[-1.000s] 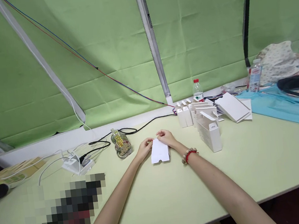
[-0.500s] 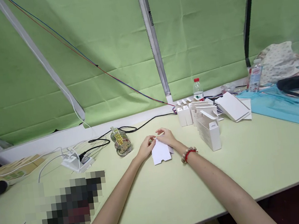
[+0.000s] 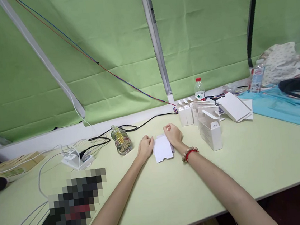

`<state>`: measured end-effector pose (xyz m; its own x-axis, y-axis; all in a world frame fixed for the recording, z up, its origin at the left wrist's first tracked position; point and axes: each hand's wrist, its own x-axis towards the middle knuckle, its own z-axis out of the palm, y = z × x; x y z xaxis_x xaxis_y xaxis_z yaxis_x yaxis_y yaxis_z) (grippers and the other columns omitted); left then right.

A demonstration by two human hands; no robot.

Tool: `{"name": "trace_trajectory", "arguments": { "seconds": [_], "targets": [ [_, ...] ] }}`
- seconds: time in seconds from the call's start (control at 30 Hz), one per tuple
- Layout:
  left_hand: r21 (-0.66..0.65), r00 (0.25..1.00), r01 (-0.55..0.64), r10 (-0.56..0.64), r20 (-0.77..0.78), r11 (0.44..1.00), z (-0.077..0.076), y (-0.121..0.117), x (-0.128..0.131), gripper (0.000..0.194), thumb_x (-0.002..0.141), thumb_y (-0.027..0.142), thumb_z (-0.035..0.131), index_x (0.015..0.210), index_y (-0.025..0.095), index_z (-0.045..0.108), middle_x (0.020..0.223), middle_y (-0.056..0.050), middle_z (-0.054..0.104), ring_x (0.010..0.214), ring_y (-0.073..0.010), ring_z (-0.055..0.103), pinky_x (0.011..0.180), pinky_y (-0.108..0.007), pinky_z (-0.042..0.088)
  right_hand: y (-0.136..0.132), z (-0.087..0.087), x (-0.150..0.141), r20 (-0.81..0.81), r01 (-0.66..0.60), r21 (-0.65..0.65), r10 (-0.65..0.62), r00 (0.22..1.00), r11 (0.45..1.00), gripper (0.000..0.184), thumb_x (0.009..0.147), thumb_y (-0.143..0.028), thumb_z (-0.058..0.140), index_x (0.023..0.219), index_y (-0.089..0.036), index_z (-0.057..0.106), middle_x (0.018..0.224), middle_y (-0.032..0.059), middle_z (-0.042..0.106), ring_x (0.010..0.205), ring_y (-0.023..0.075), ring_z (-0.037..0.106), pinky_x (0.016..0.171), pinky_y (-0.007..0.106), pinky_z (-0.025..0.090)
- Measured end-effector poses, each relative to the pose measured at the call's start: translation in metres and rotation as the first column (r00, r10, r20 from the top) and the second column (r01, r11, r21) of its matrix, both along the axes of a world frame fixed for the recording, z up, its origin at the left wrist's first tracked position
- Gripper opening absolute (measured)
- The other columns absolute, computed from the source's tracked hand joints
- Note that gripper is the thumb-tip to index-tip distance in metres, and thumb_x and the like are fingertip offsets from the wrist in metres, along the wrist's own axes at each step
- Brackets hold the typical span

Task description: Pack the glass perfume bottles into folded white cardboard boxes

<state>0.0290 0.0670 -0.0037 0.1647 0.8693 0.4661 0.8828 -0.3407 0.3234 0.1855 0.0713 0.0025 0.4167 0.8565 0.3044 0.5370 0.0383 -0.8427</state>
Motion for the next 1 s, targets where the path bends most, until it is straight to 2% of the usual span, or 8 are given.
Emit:
{"name": "trace_trajectory", "arguments": {
  "seconds": [0.13,0.3,0.43,0.63,0.87,1.0],
  "targets": [
    [0.003,0.996,0.083,-0.083,0.016,0.997,0.000,0.001,0.000,0.041,0.087,0.026,0.033,0.047,0.019,0.038,0.064,-0.002,0.045,0.069,-0.0134,0.050,0.073,-0.029,0.038,0.002,0.000,0.000,-0.007,-0.044,-0.018,0.044,0.999,0.999,0.021,0.074,-0.037,0.049,0.072,-0.023,0.063,0.068,-0.0001,0.062,0.064,0.0157,0.054,0.059,0.025,0.032],
    [0.024,0.985,0.146,-0.148,0.093,0.989,0.004,-0.005,-0.002,0.041,0.089,0.030,0.031,0.051,0.018,0.041,0.068,-0.002,0.046,0.068,-0.0123,0.048,0.070,-0.028,0.038,0.008,-0.005,0.001,-0.034,-0.107,0.008,0.108,0.994,0.994,0.022,0.075,-0.037,0.048,0.071,-0.022,0.063,0.062,-0.0005,0.063,0.061,0.0149,0.056,0.057,0.024,0.035],
    [0.001,0.985,0.113,-0.112,0.133,0.994,0.005,-0.006,-0.003,0.036,0.088,0.029,0.032,0.055,0.018,0.045,0.073,-0.002,0.048,0.071,-0.0128,0.050,0.070,-0.028,0.039,0.012,-0.008,0.000,-0.043,-0.150,0.040,0.152,0.987,0.988,0.022,0.074,-0.036,0.048,0.076,-0.022,0.064,0.063,-0.0009,0.064,0.063,0.0146,0.058,0.059,0.023,0.038],
    [-0.037,0.998,0.015,-0.013,0.058,0.999,0.003,-0.002,-0.004,0.028,0.085,0.024,0.037,0.064,0.017,0.053,0.079,-0.005,0.051,0.083,-0.0174,0.051,0.079,-0.032,0.039,0.015,-0.014,0.001,-0.015,-0.239,0.063,0.240,0.971,0.969,0.019,0.067,-0.026,0.056,0.081,-0.023,0.067,0.079,-0.0013,0.068,0.067,0.0135,0.058,0.061,0.024,0.040],
    [-0.020,0.998,0.042,-0.041,0.056,0.999,0.002,-0.001,-0.004,0.029,0.087,0.024,0.035,0.065,0.018,0.052,0.078,-0.005,0.050,0.084,-0.0172,0.051,0.081,-0.032,0.040,0.019,-0.019,0.003,-0.042,-0.279,0.032,0.281,0.959,0.960,0.021,0.070,-0.031,0.055,0.087,-0.023,0.066,0.088,0.0003,0.068,0.070,0.0137,0.059,0.063,0.024,0.042],
    [-0.037,0.999,0.038,-0.037,0.012,0.999,0.002,0.000,-0.005,0.031,0.089,0.022,0.031,0.065,0.018,0.051,0.079,-0.005,0.050,0.084,-0.0176,0.050,0.082,-0.033,0.039,0.021,-0.022,0.004,-0.083,-0.338,0.004,0.337,0.938,0.941,0.024,0.071,-0.035,0.057,0.091,-0.023,0.065,0.081,-0.0003,0.067,0.068,0.0129,0.059,0.058,0.022,0.041]
  ]
}}
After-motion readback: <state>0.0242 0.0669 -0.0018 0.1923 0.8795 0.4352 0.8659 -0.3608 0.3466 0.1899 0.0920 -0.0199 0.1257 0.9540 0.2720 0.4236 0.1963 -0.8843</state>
